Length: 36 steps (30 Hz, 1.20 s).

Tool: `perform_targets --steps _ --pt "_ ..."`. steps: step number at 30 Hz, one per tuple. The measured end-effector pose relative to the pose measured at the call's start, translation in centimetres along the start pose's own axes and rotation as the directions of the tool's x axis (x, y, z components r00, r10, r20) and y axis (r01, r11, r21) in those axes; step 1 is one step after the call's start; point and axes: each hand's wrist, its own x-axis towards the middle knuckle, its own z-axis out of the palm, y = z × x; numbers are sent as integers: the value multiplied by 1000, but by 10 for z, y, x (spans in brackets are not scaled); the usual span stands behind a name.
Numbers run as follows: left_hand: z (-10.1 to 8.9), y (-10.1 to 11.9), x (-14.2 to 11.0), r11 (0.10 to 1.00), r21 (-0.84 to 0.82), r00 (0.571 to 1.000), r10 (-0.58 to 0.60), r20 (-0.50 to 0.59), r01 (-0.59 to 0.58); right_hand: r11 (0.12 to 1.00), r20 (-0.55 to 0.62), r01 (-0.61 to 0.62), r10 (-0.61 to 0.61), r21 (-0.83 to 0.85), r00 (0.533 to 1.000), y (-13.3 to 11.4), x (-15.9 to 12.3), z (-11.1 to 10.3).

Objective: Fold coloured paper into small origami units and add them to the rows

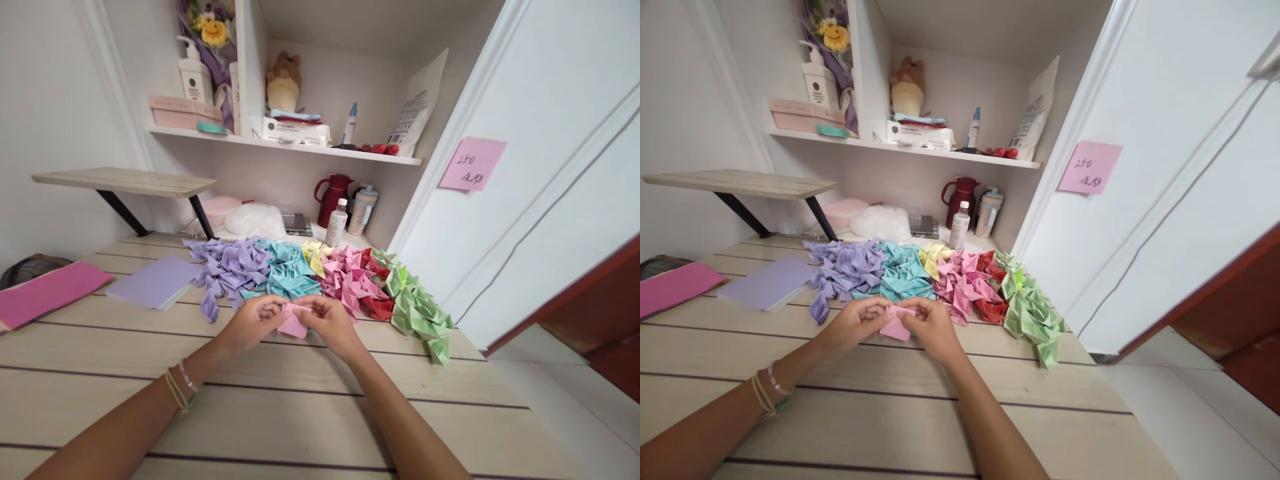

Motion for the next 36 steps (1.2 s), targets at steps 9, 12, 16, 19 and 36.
perform_targets --steps 9,12,16,19,36 --pt "5 1 2 825 -558 980 -175 -95 93 998 -271 56 -65 -41 960 4 3 6" --pt "13 2 -1 804 -590 985 -150 -85 71 997 -258 48 -33 52 965 7 2 13" --pt "15 -1 -2 854 -516 985 -142 -95 73 964 -241 -7 74 267 968 7 0 21" --pt "9 0 -1 934 -356 984 -101 -149 41 936 -222 -19 103 353 969 6 0 21" --pt "-9 13 -1 907 270 904 381 -195 -324 987 -160 158 -155 7 975 -2 -2 2"
